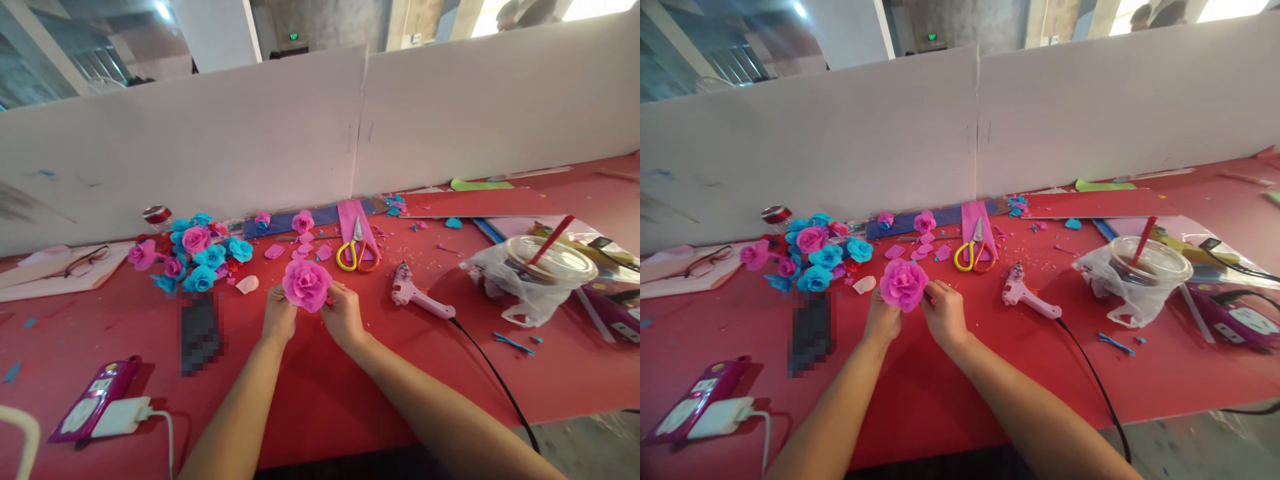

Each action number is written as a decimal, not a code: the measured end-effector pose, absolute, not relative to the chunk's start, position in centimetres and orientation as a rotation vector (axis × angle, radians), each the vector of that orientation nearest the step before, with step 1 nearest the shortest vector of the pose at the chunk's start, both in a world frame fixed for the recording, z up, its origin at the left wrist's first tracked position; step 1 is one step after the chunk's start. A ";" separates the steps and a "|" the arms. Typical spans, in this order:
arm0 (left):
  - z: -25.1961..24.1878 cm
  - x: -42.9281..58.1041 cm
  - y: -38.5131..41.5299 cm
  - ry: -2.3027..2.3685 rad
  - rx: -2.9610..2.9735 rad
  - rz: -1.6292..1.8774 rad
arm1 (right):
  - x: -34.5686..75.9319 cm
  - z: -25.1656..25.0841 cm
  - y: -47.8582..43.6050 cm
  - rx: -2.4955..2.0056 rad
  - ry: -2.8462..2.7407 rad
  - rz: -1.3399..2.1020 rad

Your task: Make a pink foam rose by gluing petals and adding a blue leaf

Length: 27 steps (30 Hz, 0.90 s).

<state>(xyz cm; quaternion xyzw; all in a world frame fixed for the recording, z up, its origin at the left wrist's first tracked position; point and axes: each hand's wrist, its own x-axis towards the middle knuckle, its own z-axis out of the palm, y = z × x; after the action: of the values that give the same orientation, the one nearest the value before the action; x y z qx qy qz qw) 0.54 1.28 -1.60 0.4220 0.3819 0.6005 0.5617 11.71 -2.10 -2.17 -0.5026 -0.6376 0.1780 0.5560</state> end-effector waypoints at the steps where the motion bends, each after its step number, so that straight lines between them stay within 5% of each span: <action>1: -1.5 0.6 1.3 0.892 0.974 1.404 | 11.7 -2.1 -2.1 -1.190 -1.498 0.421; 22: -1.6 0.9 1.4 0.778 0.717 1.238 | 11.4 -2.6 -1.9 -1.298 -1.596 0.382; 27: -3.0 0.2 2.8 0.860 0.839 1.471 | 12.1 -2.6 -1.5 -1.354 -1.628 0.370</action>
<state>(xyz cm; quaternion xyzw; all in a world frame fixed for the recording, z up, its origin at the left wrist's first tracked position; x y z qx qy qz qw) 0.24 2.83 -2.98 0.3593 0.3683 0.6296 0.5821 12.11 -1.46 -2.58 -0.5540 -0.6662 0.1514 0.4757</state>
